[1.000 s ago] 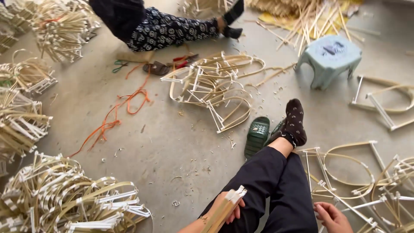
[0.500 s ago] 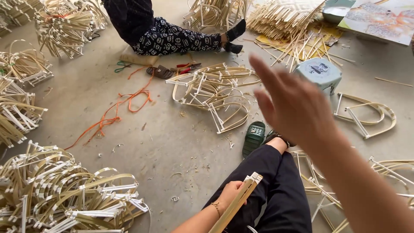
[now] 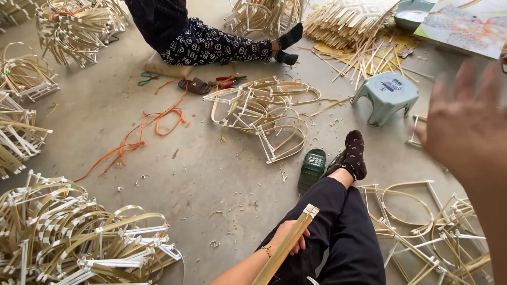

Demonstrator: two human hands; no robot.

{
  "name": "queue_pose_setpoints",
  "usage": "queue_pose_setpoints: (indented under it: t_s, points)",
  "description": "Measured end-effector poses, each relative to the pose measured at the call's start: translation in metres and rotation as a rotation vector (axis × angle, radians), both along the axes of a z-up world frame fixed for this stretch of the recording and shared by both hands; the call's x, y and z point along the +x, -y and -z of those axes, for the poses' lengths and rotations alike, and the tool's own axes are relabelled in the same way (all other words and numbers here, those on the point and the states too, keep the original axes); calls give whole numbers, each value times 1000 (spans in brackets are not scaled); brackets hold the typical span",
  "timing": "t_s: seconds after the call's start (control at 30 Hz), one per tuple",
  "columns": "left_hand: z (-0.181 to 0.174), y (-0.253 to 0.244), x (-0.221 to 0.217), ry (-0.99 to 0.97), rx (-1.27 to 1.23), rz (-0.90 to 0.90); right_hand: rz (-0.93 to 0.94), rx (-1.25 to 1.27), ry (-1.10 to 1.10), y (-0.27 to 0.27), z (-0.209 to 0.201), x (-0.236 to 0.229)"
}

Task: The person is seen manufacturing furniture items using bamboo and wood.

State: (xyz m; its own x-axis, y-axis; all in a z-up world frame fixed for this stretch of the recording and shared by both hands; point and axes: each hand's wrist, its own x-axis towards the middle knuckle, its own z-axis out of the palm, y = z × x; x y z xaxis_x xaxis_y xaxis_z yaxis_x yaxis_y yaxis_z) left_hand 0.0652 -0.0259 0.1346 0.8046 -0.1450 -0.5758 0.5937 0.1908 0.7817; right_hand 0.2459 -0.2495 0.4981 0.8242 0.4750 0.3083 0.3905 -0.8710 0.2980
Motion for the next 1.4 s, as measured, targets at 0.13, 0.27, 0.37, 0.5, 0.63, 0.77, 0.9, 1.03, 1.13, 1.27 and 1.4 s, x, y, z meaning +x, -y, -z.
queue_pose_setpoints:
  t_s: [0.13,0.27,0.37,0.5,0.63,0.77,0.9,1.03,1.13,1.27,1.4]
  points:
    - [-15,4,-2,78,249,50,18,-112,-740,4,-7,-16]
    - [-16,5,-7,97,251,61,-488,398,-462,2,-38,-40]
    - [-24,4,-2,83,243,55,-578,437,289,3,-40,-36]
    - [-19,4,-6,82,257,56,80,-242,-103,23,-6,-15]
    - [-15,4,-5,132,232,59,-93,44,-353,7,-27,-41]
    - [-29,6,-6,83,278,68,-201,48,-114,5,-38,-51]
    - [-28,5,-8,81,278,61,-145,16,-193,0,-41,-56]
    - [-29,4,-8,108,271,63,94,-124,-569,-4,-31,-52]
    - [-29,6,-9,102,251,41,125,-134,-692,-8,-34,-62]
    - [-25,6,-8,105,266,42,175,-139,-708,-16,-46,-83]
    - [-13,5,-10,118,234,23,47,46,-760,11,-7,-93]
